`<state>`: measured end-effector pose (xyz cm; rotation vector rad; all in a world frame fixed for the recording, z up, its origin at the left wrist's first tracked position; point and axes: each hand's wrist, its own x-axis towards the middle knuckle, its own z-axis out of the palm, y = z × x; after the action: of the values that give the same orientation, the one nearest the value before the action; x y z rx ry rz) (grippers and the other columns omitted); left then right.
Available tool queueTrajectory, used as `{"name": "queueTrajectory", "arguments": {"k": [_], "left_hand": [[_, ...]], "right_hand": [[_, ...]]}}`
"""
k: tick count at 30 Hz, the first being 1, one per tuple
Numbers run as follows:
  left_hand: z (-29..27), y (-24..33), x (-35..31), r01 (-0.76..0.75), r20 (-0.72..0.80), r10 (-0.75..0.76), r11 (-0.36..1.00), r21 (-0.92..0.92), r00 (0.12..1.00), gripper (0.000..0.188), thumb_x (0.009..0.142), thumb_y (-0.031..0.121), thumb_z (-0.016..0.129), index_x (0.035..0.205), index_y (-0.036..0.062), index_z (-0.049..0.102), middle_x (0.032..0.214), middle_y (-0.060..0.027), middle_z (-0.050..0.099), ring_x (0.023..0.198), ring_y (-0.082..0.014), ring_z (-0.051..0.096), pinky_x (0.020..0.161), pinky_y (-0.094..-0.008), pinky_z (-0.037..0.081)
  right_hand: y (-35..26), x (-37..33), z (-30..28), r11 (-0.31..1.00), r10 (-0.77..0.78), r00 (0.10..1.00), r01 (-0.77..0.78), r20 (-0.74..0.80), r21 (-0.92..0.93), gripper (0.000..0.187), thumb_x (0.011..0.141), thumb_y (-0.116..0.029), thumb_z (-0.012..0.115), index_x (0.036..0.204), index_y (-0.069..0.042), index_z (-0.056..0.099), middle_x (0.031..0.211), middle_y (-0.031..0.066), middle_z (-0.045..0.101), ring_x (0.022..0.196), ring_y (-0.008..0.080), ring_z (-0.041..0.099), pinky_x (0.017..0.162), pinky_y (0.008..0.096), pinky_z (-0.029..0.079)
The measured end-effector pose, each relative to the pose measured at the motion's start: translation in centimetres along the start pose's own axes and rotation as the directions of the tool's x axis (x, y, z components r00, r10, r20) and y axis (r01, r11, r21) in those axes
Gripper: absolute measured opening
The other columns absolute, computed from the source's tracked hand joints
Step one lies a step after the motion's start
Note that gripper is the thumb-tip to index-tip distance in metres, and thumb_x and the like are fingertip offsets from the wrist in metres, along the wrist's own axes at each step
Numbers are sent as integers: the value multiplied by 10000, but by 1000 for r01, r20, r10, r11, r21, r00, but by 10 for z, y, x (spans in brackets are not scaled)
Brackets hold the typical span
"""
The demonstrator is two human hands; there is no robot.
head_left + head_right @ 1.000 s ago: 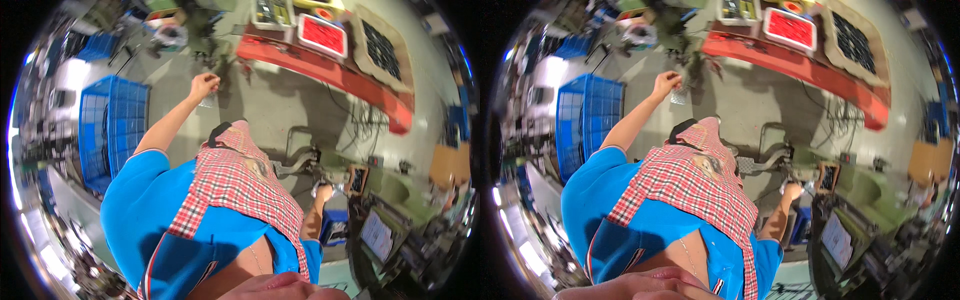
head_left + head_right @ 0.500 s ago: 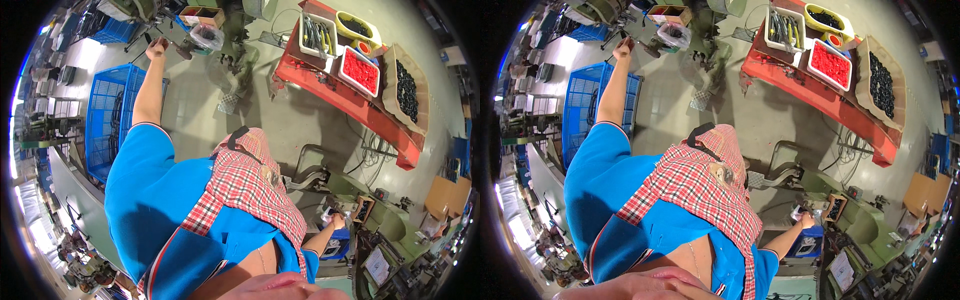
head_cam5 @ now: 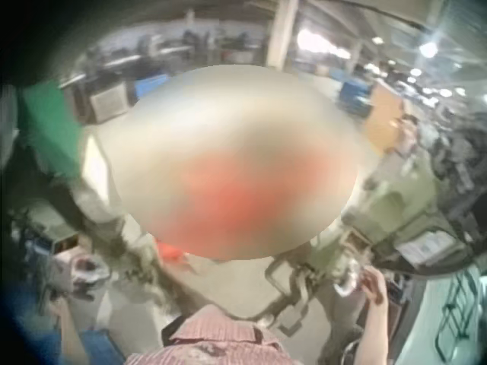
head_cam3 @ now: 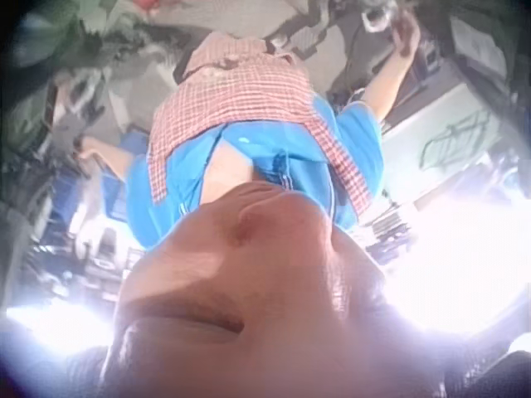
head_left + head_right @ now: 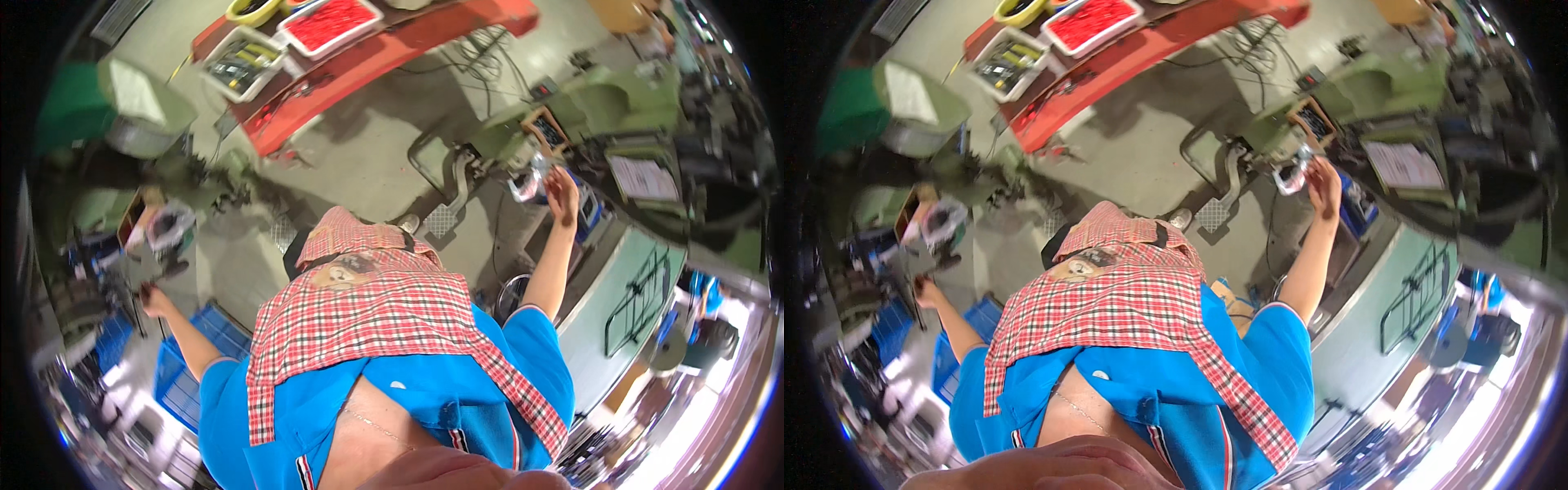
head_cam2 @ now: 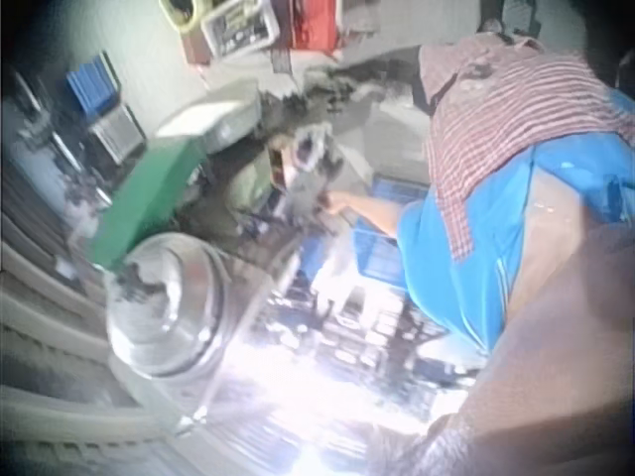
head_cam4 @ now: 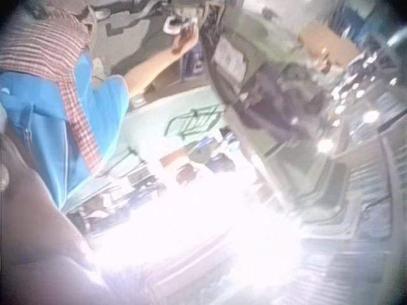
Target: The person repeatedly picks up black metal frame components from a blue crate, places them into a press machine, and secures small fasteners into the joints. The person then removes the assembled frames and places them on the floor. The process is repeated multiple times.
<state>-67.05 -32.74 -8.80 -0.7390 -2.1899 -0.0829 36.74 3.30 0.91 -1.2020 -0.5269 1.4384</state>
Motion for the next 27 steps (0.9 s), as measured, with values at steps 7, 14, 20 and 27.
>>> {"name": "queueTrajectory", "arguments": {"k": [7,14,20,27], "left_hand": [[-24,69,-45,654,412,-526,698,-292,745,422,866,301,570,1167,11,627,1029,-182,680,782,-305,683,680,-374,540],[-12,180,-145,-244,843,533,828,-504,66,311,918,257,523,1087,8,603,876,-146,647,812,-266,626,659,-344,504],[-71,395,-198,554,594,726,669,-496,-345,268,951,252,538,1108,42,593,797,-41,614,692,-148,596,566,-270,474],[-203,508,-187,522,413,867,498,-693,-280,286,937,270,581,1124,54,584,904,-35,631,683,-118,600,561,-263,484]], "right_hand": [[18,-16,38,931,-308,923,242,-231,-273,169,832,-36,672,983,40,664,839,117,691,653,167,654,610,262,538],[66,-22,59,324,-714,660,16,-234,-946,283,784,-301,672,918,-56,716,851,169,685,748,302,671,698,364,526],[95,-108,49,-14,-531,845,64,62,-998,453,788,-275,668,1175,-65,559,922,136,634,872,336,623,739,438,506],[146,-342,-154,176,-732,531,-458,-427,-871,409,776,-204,669,1166,-98,606,1133,121,599,1093,313,543,925,424,434]]}}
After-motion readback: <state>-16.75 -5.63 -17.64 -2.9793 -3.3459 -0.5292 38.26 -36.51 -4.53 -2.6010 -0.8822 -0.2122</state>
